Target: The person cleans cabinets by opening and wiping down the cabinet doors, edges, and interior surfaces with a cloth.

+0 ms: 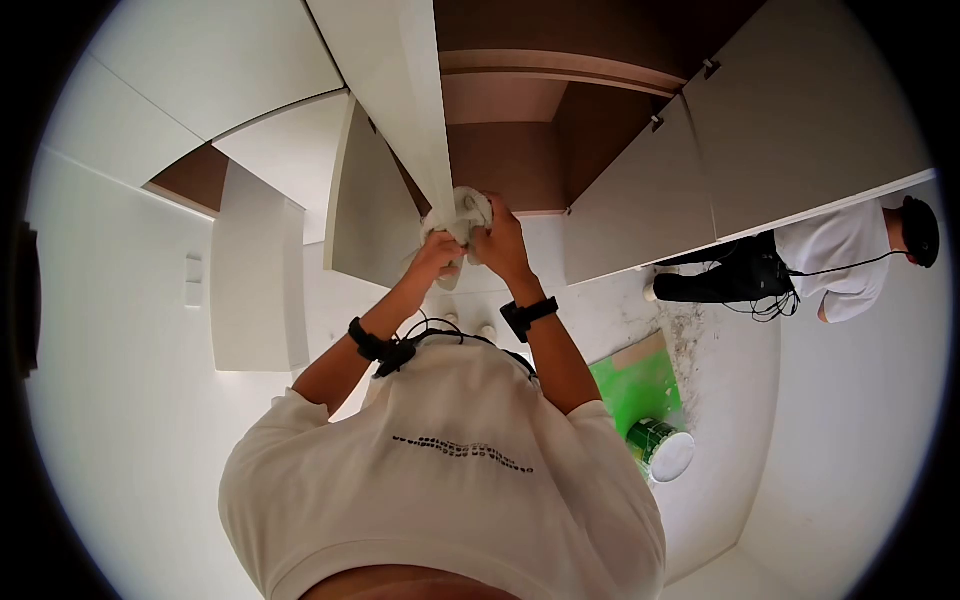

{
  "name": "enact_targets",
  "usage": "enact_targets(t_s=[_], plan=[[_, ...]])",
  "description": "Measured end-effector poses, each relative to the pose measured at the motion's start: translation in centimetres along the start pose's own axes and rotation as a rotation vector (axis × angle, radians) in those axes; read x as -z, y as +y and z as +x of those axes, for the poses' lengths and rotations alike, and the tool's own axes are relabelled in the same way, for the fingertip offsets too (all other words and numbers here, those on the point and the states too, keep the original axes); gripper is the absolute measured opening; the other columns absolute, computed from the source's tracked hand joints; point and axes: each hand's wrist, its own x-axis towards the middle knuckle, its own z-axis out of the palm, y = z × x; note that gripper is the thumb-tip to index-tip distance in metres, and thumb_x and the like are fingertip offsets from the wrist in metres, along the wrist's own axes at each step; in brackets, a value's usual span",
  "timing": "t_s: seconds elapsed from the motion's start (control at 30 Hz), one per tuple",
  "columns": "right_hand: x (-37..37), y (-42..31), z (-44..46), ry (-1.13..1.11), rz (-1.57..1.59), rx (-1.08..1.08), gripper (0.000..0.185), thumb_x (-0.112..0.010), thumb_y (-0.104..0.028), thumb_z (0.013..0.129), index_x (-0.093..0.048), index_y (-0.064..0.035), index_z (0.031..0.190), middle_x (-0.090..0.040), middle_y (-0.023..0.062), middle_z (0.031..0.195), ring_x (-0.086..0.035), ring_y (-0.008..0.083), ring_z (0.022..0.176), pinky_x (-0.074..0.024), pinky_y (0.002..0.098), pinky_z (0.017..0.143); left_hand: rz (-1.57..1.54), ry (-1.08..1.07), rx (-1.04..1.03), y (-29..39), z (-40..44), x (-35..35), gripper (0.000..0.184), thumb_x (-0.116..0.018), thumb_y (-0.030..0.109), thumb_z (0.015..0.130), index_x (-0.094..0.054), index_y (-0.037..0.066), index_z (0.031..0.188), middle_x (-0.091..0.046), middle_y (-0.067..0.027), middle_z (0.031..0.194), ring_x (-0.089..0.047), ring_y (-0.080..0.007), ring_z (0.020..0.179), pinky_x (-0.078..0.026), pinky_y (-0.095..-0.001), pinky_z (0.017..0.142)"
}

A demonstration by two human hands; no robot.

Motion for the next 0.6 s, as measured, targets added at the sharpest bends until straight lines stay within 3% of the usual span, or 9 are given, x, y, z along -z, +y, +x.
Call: enact_targets(t_s=[0.1,0.2,0.3,0.4,0.5,0.57,0.6], plan=[[1.1,-2.0,-0.3,0.016,0.072,0.018,0.05,-0.057,-0.003,0.079,-0.047,-0.0013,0.128,-0.064,0.0222,0.113,-0.064,0.0323,0.103,-0.0499,0.0364,0.091,0.217,-0.08,-0.259,-0.2,0.1,2.3,0.028,-0.06,0.024,0.091,-0.051,0.006,0.11,-0.059,-0.0053,0.1,-0.056,-0.0146,0.094,-0.046,-0.0308,0.081],[1.5,-3.3,-0.8,0.071,0.176,0.108,0.049,-0.057,-0.002,0.08,-0.046,-0.0029,0.128,-0.061,0.0176,0.115,-0.062,0.0257,0.104,-0.0486,0.034,0.091,0.491,-0.157,-0.202,2.0,-1.5,3.7,0.021,-0.06,0.015,0.09,-0.056,0.002,0.106,-0.059,-0.0038,0.086,-0.055,-0.0121,0.081,-0.044,-0.0272,0.074],[3.0,-6.9,-0.7,0.171,0.328,0.223,0.05,-0.057,0.001,0.083,-0.042,-0.0042,0.13,-0.057,0.0141,0.118,-0.058,0.021,0.107,-0.0466,0.0328,0.093,0.298,-0.34,-0.258,5.9,-4.1,3.2,0.018,-0.061,0.01,0.088,-0.059,0.0,0.103,-0.058,-0.0041,0.081,-0.052,-0.0102,0.078,-0.044,-0.0259,0.073],[5.2,-12.5,-0.1,0.305,0.398,0.239,0.053,-0.057,0.002,0.087,-0.034,-0.0047,0.134,-0.051,0.0141,0.121,-0.053,0.0197,0.112,-0.0438,0.0324,0.097,0.291,-0.353,-0.385,9.9,-7.2,1.7,0.02,-0.061,0.008,0.088,-0.057,0.0,0.106,-0.057,-0.004,0.085,-0.05,-0.0103,0.081,-0.043,-0.0266,0.076],[6.2,-16.8,1.1,0.414,0.473,0.382,0.06,-0.059,0.001,0.087,-0.027,-0.0048,0.138,-0.047,0.0157,0.129,-0.053,0.0214,0.115,-0.0434,0.0328,0.099,0.22,-0.06,-0.802,12.8,-8.9,0.5,0.026,-0.062,0.009,0.09,-0.054,-0.002,0.112,-0.057,-0.0045,0.094,-0.051,-0.012,0.088,-0.043,-0.0294,0.083],[6.7,-21.0,1.6,0.251,0.69,0.58,0.076,-0.068,-0.004,0.084,-0.02,-0.0047,0.143,-0.044,0.0169,0.134,-0.05,0.0239,0.12,-0.0425,0.0342,0.101,0.183,0.14,-1.129,14.2,-8.7,0.4,0.036,-0.06,0.009,0.092,-0.044,-0.003,0.123,-0.055,-0.0081,0.109,-0.05,-0.0153,0.099,-0.041,-0.0332,0.091],[6.3,-23.0,1.8,0.234,0.716,0.673,0.069,-0.068,-0.005,0.081,-0.03,-0.0049,0.139,-0.045,0.0158,0.136,-0.051,0.0227,0.121,-0.0433,0.0348,0.1,0.163,0.2,-1.29,15.4,-8.6,-0.1,0.041,-0.059,0.009,0.093,-0.04,-0.002,0.127,-0.052,-0.0108,0.116,-0.049,-0.0166,0.105,-0.04,-0.0339,0.094]])
